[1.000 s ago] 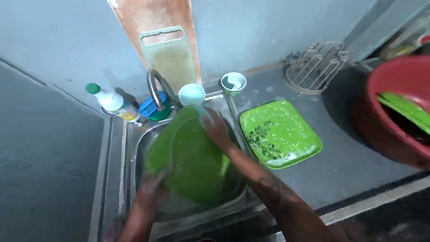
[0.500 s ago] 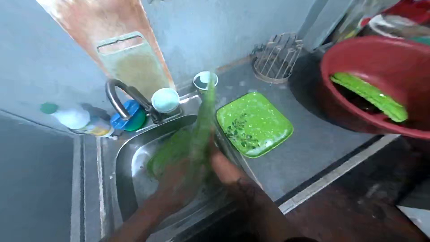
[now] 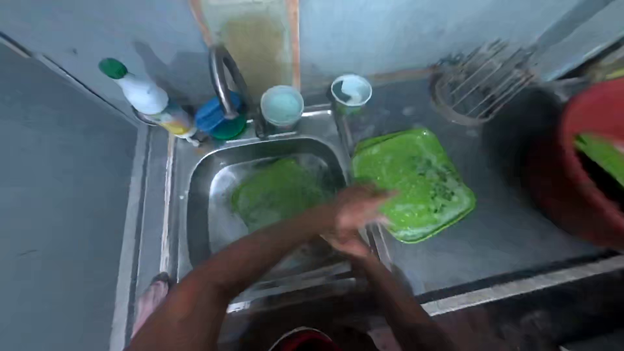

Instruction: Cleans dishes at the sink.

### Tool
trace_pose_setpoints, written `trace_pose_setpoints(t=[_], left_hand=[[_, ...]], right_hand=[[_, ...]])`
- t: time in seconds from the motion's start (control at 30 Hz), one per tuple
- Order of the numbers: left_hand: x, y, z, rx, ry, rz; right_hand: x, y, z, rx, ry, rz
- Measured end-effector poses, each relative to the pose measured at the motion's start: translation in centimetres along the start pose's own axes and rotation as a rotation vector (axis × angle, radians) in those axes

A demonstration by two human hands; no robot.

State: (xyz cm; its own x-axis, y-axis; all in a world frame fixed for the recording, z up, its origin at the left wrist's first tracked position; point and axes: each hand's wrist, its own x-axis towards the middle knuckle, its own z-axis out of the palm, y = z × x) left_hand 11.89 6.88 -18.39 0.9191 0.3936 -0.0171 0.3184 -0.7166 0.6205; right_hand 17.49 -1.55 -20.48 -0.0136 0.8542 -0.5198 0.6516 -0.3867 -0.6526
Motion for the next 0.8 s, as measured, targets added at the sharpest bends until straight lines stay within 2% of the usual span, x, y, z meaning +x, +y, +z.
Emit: trace_pose_setpoints(t=[0.03, 0.07, 0.13, 0.2, 0.3, 0.37, 0.53, 0.6, 0.8], left_hand=[[-1.5, -2.8, -1.2, 0.022, 0.108, -0.072], [-3.5, -5.5, -2.8, 0.078, 0.118, -0.218], [-8.6, -11.5, -4.8, 0.206, 0.033, -0.573], [-13.6, -16.1, -4.5, 0.3, -0.035, -0.862], [-17.7, -17.7, -2.9, 0.307, -0.109, -1.101], [-18.5, -17.0, -2.2, 0.268, -0.07, -1.147], [-17.7, -15.4, -0.9, 0.134, -0.032, -1.184], [-16.7, -15.1, -0.8, 0.071, 0.003, -1.196], [-17.8, -17.0, -1.0, -0.25, 0.098, -1.241]], right_hand=[[-0.3, -0.3, -0.2, -0.12, -0.091, 0.025], [-0.6, -0.5, -0.2, -0.223, -0.149, 0.039], [-1.0, -0.2, 0.9, -0.381, -0.17, -0.015], [-0.6, 0.3, 2.3, -0.458, -0.206, -0.042], [1.5, 0.5, 3.2, -0.516, -0.436, -0.036], [1.9, -0.2, 2.8, -0.442, -0.451, -0.03], [2.8, -1.5, 0.8, -0.399, -0.206, 0.188], [3.8, -1.2, 0.7, -0.413, -0.161, 0.196], [3.6, -1.4, 0.9, -0.47, -0.251, 0.129]])
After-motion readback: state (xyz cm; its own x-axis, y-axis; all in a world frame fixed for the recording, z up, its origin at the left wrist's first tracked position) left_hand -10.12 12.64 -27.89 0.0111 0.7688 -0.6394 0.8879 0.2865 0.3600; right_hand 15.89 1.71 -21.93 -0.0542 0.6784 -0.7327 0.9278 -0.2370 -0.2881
